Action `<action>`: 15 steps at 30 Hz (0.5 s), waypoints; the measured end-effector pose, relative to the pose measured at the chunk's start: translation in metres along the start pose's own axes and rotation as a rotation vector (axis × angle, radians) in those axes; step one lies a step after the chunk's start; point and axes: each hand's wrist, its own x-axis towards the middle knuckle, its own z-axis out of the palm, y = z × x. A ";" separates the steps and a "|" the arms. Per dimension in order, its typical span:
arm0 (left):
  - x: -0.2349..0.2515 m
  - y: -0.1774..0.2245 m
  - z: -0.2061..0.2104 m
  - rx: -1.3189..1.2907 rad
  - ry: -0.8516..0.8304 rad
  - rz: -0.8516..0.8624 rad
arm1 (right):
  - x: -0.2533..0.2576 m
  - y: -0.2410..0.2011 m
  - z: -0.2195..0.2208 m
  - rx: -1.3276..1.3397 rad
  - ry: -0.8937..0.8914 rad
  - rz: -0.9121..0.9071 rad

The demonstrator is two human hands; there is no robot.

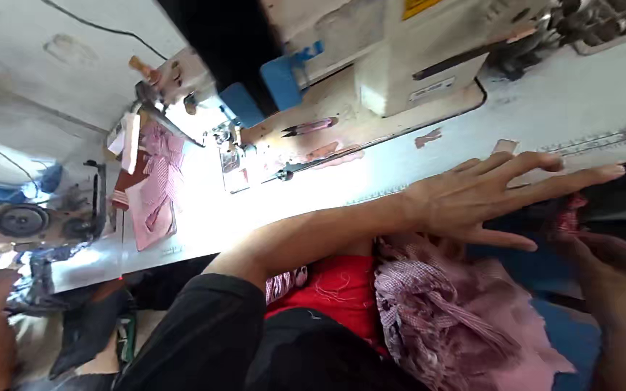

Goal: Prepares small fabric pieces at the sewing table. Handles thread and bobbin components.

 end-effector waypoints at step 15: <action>-0.263 0.059 -0.050 -0.884 0.566 -0.345 | -0.160 -0.251 0.177 0.237 -0.354 -0.558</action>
